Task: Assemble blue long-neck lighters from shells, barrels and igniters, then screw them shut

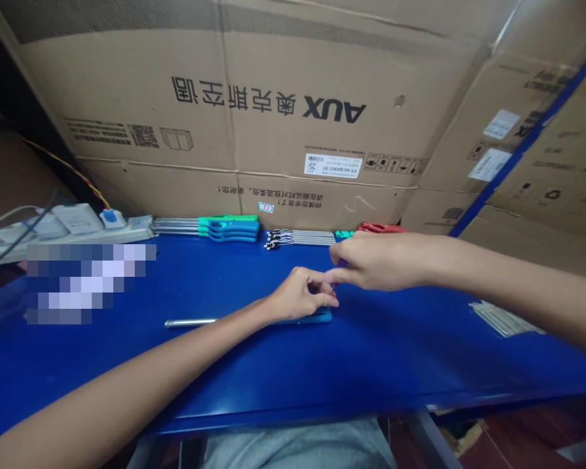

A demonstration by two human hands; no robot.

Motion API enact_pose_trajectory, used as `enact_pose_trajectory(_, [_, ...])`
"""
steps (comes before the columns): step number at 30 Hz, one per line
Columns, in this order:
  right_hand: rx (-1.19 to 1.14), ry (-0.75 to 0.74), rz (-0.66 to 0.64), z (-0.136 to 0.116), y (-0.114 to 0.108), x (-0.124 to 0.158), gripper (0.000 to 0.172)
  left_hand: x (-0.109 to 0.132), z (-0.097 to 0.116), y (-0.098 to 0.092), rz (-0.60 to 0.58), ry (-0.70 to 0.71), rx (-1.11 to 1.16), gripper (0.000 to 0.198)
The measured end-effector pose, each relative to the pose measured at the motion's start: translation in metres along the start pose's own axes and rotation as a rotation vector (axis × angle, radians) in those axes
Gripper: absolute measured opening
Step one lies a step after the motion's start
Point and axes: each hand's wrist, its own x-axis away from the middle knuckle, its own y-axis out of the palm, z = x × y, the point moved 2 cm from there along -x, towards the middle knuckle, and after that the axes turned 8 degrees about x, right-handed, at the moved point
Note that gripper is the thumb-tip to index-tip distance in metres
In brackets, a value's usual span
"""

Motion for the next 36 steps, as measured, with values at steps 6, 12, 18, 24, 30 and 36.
enact_pose_trajectory(6, [-0.041, -0.162, 0.213, 0.014, -0.006, 0.010, 0.014, 0.000, 0.001, 0.000, 0.002, -0.009, -0.005, 0.018])
enact_pose_trajectory(12, [-0.052, -0.074, 0.197, 0.007, -0.002, 0.012, 0.018, 0.000, 0.001, 0.001, -0.009, -0.017, -0.024, 0.016])
enact_pose_trajectory(18, [0.052, -0.017, 0.172, 0.000, -0.003, 0.011, 0.028, 0.000, 0.000, 0.001, -0.033, 0.010, -0.056, 0.013])
enact_pose_trajectory(24, [0.138, 0.022, 0.184, -0.002, 0.002, 0.008, 0.038, 0.002, 0.004, 0.000, -0.051, 0.113, -0.113, 0.013])
enact_pose_trajectory(30, [0.140, 0.028, 0.161, -0.005, 0.009, 0.001, 0.045, 0.002, 0.003, 0.001, 0.012, 0.165, -0.116, 0.022])
enact_pose_trajectory(36, [0.149, -0.054, 0.093, -0.006, 0.008, -0.001, 0.042, 0.003, 0.000, 0.000, -0.003, 0.150, -0.141, 0.019])
